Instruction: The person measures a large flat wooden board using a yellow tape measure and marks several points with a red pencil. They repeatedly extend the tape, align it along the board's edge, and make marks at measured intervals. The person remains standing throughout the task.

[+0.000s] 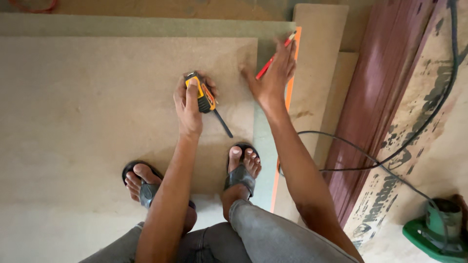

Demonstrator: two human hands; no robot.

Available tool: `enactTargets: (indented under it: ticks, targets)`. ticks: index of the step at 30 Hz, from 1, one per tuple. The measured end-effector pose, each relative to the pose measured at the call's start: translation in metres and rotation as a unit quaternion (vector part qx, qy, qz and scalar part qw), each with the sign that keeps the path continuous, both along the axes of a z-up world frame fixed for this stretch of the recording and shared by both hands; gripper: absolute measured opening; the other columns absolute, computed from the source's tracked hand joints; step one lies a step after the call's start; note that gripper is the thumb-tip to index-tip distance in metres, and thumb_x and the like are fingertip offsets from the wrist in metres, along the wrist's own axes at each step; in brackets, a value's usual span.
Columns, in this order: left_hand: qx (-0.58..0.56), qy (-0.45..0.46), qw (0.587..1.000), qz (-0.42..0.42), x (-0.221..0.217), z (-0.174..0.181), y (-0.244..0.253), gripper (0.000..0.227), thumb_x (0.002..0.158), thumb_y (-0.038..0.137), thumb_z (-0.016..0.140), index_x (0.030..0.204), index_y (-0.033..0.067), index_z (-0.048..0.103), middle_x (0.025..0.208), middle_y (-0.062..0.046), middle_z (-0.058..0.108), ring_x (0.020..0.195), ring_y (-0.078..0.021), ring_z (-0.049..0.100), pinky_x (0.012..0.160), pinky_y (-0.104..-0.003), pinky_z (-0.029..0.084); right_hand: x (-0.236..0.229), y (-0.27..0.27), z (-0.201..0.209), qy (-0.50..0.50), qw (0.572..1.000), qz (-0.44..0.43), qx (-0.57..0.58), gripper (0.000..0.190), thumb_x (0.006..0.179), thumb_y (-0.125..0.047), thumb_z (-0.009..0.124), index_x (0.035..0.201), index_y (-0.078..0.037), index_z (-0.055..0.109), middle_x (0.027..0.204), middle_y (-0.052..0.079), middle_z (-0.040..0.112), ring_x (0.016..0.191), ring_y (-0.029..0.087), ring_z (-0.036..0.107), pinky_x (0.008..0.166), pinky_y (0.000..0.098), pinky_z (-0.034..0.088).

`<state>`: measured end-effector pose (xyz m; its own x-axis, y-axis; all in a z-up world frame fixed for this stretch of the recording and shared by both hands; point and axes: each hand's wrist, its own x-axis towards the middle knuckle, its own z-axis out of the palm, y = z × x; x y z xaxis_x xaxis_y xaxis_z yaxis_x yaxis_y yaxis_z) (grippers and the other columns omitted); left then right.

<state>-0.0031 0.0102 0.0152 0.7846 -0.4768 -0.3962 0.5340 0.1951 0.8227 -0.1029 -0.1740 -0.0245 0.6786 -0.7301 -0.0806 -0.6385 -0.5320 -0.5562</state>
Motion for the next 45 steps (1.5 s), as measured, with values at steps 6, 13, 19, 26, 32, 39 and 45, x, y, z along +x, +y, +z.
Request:
enactTargets:
  ticks: [6, 13, 19, 26, 32, 39, 45]
  targets:
    - [0.003, -0.001, 1.000, 0.003, 0.005, -0.001, -0.004, 0.035, 0.108, 0.033, 0.052, 0.117, -0.0001, 0.058, 0.099, -0.011, 0.068, 0.081, -0.0176, 0.068, 0.068, -0.032, 0.058, 0.017, -0.009, 0.003, -0.012, 1.000, 0.002, -0.007, 0.100, 0.085, -0.034, 0.091, 0.156, -0.003, 0.028, 0.164, 0.031, 0.022, 0.156, 0.046, 0.010, 0.124, 0.0649, 0.011]
    - [0.002, -0.005, 1.000, -0.004, 0.003, 0.002, -0.002, 0.035, 0.107, 0.033, 0.052, 0.116, 0.0005, 0.059, 0.096, -0.010, 0.068, 0.079, -0.0174, 0.067, 0.067, -0.031, 0.057, 0.010, 0.005, 0.020, 0.044, 0.998, -0.009, 0.039, 0.098, 0.081, -0.033, 0.089, 0.154, -0.006, 0.031, 0.166, 0.026, 0.019, 0.157, 0.044, 0.004, 0.121, 0.0680, 0.006]
    - [0.005, 0.010, 1.000, 0.003, 0.000, -0.001, -0.002, 0.034, 0.108, 0.034, 0.051, 0.114, 0.0014, 0.058, 0.095, -0.010, 0.068, 0.077, -0.0169, 0.067, 0.064, -0.031, 0.057, 0.025, -0.009, 0.012, 0.030, 0.999, 0.000, 0.023, 0.098, 0.085, -0.032, 0.089, 0.158, -0.006, 0.030, 0.168, 0.025, 0.016, 0.159, 0.043, 0.003, 0.123, 0.0686, 0.005]
    - [-0.003, 0.001, 1.000, 0.004, 0.007, 0.004, -0.008, 0.035, 0.106, 0.035, 0.052, 0.113, 0.0018, 0.059, 0.095, -0.009, 0.068, 0.076, -0.0165, 0.067, 0.064, -0.031, 0.057, 0.014, 0.002, 0.015, 0.051, 0.999, 0.011, 0.015, 0.101, 0.082, -0.036, 0.089, 0.155, -0.004, 0.028, 0.167, 0.024, 0.014, 0.157, 0.042, 0.003, 0.121, 0.0693, 0.003]
    - [0.010, -0.003, 1.000, 0.004, -0.006, -0.002, 0.003, 0.036, 0.108, 0.036, 0.051, 0.110, 0.0012, 0.061, 0.092, -0.009, 0.068, 0.075, -0.0167, 0.066, 0.065, -0.031, 0.056, 0.021, 0.001, 0.006, 0.054, 0.998, 0.012, 0.024, 0.092, 0.086, -0.032, 0.087, 0.154, -0.005, 0.032, 0.167, 0.026, 0.016, 0.157, 0.041, 0.005, 0.120, 0.0686, 0.002]
    - [-0.001, -0.004, 1.000, -0.001, 0.005, -0.001, -0.003, 0.039, 0.105, 0.039, 0.052, 0.109, 0.0008, 0.061, 0.091, -0.009, 0.069, 0.073, -0.0160, 0.067, 0.064, -0.031, 0.056, 0.020, -0.003, 0.015, 0.034, 0.999, 0.013, -0.004, 0.103, 0.087, -0.039, 0.087, 0.157, 0.001, 0.023, 0.166, 0.024, 0.020, 0.157, 0.040, 0.006, 0.122, 0.0669, 0.002]
    - [0.010, 0.013, 1.000, 0.005, -0.003, -0.003, 0.000, 0.040, 0.106, 0.039, 0.052, 0.108, 0.0007, 0.063, 0.090, -0.009, 0.068, 0.074, -0.0163, 0.066, 0.064, -0.031, 0.056, 0.021, 0.000, 0.006, 0.023, 0.999, 0.026, 0.009, 0.094, 0.091, -0.038, 0.087, 0.158, -0.005, 0.030, 0.170, 0.023, 0.018, 0.161, 0.039, 0.006, 0.126, 0.0645, 0.000]
